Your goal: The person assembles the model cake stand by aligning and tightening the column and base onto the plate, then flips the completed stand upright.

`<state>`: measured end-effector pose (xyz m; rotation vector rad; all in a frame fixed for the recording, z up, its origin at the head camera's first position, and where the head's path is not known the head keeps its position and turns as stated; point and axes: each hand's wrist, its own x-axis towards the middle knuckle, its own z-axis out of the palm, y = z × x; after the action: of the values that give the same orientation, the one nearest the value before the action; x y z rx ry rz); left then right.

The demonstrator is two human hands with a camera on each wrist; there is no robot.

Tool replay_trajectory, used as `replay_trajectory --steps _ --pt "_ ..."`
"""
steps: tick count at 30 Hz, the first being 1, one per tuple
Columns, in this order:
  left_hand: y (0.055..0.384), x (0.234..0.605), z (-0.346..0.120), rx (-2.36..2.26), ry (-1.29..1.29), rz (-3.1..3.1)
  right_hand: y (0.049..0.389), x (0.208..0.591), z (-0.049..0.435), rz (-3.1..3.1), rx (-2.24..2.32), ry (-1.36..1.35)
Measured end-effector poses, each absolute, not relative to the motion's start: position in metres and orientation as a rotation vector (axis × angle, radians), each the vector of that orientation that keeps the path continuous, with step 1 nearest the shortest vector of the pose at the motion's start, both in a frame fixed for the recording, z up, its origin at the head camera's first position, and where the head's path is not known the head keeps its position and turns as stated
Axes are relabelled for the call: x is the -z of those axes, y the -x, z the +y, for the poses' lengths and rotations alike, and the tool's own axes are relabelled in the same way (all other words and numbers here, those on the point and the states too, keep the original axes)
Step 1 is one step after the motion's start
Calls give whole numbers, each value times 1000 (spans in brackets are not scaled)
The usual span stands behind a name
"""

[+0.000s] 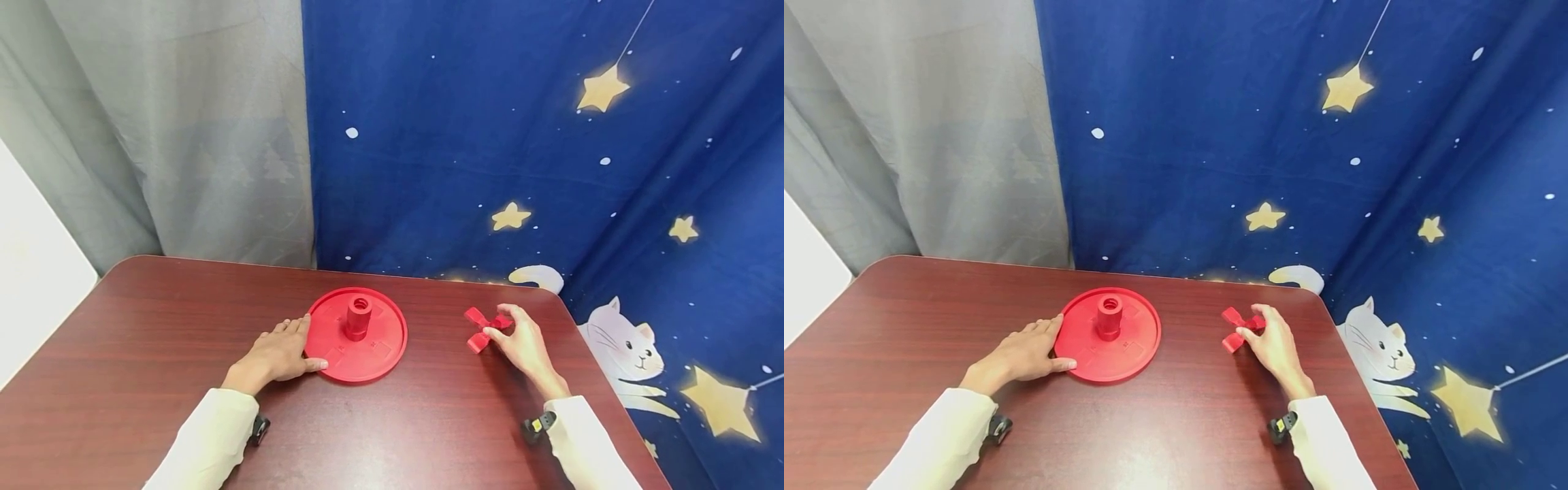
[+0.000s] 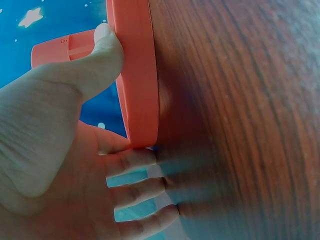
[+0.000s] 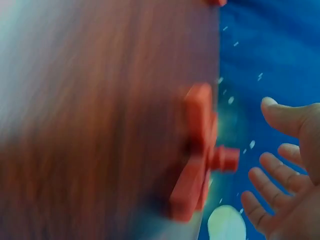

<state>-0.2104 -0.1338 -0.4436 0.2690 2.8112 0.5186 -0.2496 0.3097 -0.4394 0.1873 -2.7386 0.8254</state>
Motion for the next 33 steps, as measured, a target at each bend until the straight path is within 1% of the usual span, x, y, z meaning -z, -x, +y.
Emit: replay_trajectory --steps 6,17,21,24,33 --pt "209 443 -134 -511 -299 2826 245 446 327 -2902 -696 -17" --pt "209 442 -134 -506 -301 2832 242 447 338 -3159 -588 86" --pt "210 441 -133 -506 -298 2826 243 448 338 -3170 -588 97" --pt "210 441 -134 -499 -299 2824 245 451 338 -3119 -629 56" --pt "210 440 -134 -487 -298 2819 256 456 328 -2753 -814 -35"
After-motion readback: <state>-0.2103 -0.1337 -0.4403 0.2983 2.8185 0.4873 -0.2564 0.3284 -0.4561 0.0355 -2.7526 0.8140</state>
